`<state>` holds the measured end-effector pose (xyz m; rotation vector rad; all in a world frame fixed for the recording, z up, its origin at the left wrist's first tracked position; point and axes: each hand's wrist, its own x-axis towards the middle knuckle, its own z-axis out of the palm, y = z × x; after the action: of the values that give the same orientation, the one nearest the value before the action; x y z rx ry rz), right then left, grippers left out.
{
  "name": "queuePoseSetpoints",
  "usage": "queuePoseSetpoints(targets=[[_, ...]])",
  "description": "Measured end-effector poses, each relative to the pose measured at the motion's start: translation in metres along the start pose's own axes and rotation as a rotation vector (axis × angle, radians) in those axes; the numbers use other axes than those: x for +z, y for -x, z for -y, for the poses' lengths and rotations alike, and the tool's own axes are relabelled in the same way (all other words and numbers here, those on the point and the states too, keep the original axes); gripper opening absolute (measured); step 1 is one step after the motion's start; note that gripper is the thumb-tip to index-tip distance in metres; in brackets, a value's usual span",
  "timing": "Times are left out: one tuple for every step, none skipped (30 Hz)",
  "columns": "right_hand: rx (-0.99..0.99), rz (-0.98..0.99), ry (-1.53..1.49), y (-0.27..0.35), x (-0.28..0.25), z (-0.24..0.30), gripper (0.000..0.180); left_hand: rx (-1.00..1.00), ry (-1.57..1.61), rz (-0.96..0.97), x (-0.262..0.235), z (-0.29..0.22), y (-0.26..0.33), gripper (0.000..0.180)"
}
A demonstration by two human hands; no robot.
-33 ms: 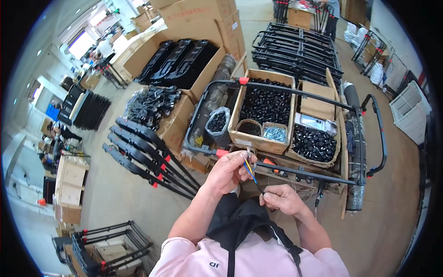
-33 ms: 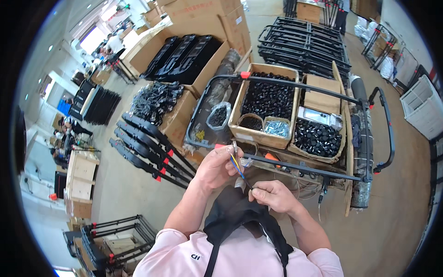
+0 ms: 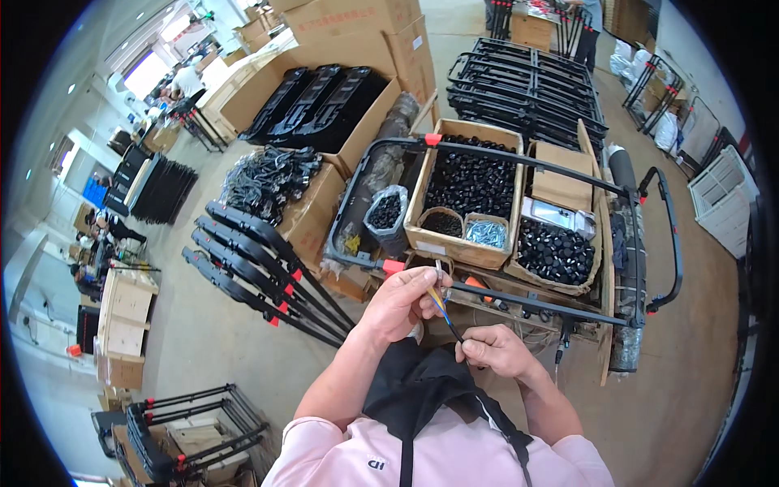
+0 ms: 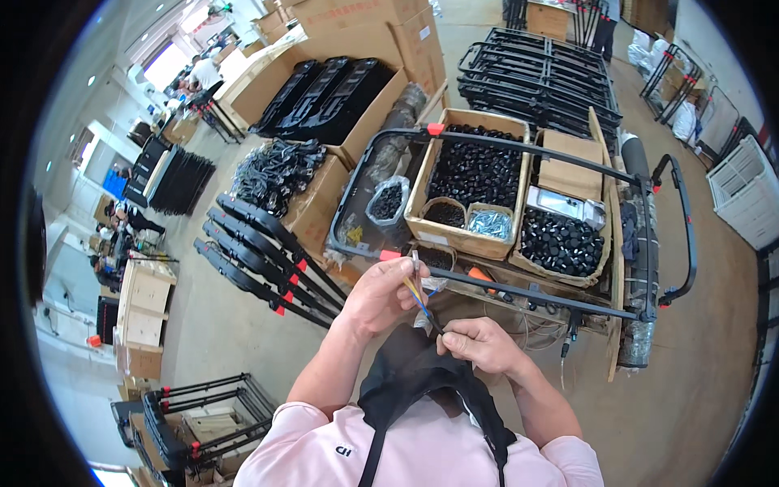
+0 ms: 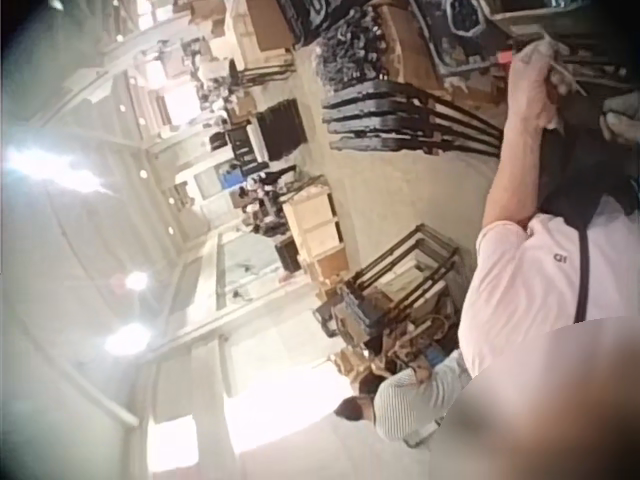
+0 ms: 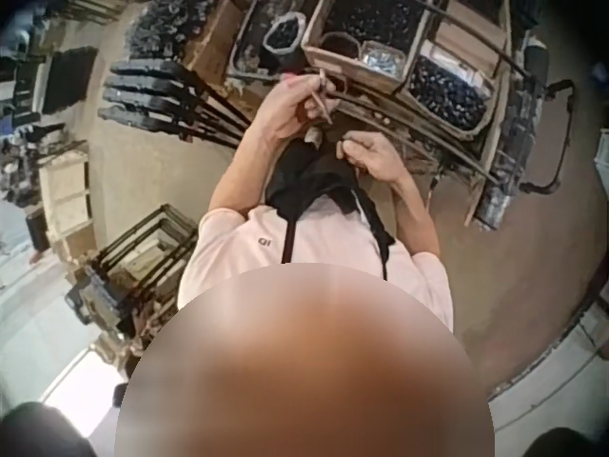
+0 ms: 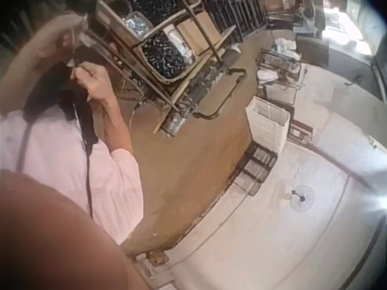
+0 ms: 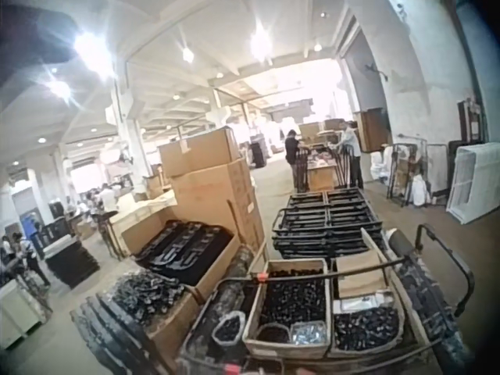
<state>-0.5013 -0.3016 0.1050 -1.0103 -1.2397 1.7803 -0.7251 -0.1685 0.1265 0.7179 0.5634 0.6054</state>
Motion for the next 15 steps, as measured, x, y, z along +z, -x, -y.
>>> queuePoseSetpoints(targets=[[0.005, 0.013, -0.003, -0.004, 0.002, -0.005, 0.039, 0.004, 0.004, -0.013, -0.002, 0.0, 0.008, 0.032], [0.018, 0.013, 0.007, -0.008, 0.004, -0.01, 0.039, -0.009, -0.036, -0.061, -0.002, 0.0, 0.017, 0.032], [0.031, 0.01, 0.017, -0.011, 0.006, -0.015, 0.039, -0.023, -0.076, -0.105, -0.005, 0.0, 0.025, 0.032], [0.035, 0.014, 0.019, -0.015, 0.008, -0.02, 0.039, -0.032, -0.055, -0.085, -0.013, 0.001, 0.031, 0.031], [0.071, 0.026, 0.002, -0.019, 0.01, -0.025, 0.039, -0.031, -0.05, -0.086, -0.019, 0.002, 0.035, 0.031], [0.108, 0.035, -0.016, -0.023, 0.012, -0.029, 0.039, -0.03, -0.077, -0.124, -0.024, 0.002, 0.038, 0.031], [0.114, 0.036, -0.012, -0.029, 0.015, -0.034, 0.039, -0.028, -0.102, -0.162, -0.029, 0.003, 0.04, 0.03], [0.126, 0.025, -0.019, -0.035, 0.019, -0.039, 0.039, -0.027, -0.094, -0.161, -0.035, 0.007, 0.039, 0.03], [0.139, 0.013, -0.027, -0.042, 0.022, -0.044, 0.039, 0.022, -0.173, -0.261, -0.042, 0.015, 0.036, 0.03], [0.149, 0.011, -0.024, -0.049, 0.024, -0.048, 0.039, 0.069, -0.251, -0.36, -0.051, 0.023, 0.032, 0.029], [0.176, 0.001, 0.042, -0.058, 0.026, -0.052, 0.039, 0.069, -0.24, -0.362, -0.059, 0.03, 0.029, 0.029], [0.204, -0.007, 0.109, -0.067, 0.029, -0.057, 0.04, 0.129, -0.27, -0.432, -0.069, 0.038, 0.026, 0.029], [0.214, -0.008, 0.114, -0.077, 0.031, -0.063, 0.04, 0.185, -0.299, -0.5, -0.083, 0.044, 0.022, 0.029], [0.227, -0.005, 0.13, -0.088, 0.036, -0.07, 0.039, 0.181, -0.28, -0.462, -0.099, 0.048, 0.021, 0.032], [0.241, 0.0, 0.146, -0.099, 0.04, -0.077, 0.039, 0.181, -0.269, -0.463, -0.117, 0.051, 0.021, 0.032]])
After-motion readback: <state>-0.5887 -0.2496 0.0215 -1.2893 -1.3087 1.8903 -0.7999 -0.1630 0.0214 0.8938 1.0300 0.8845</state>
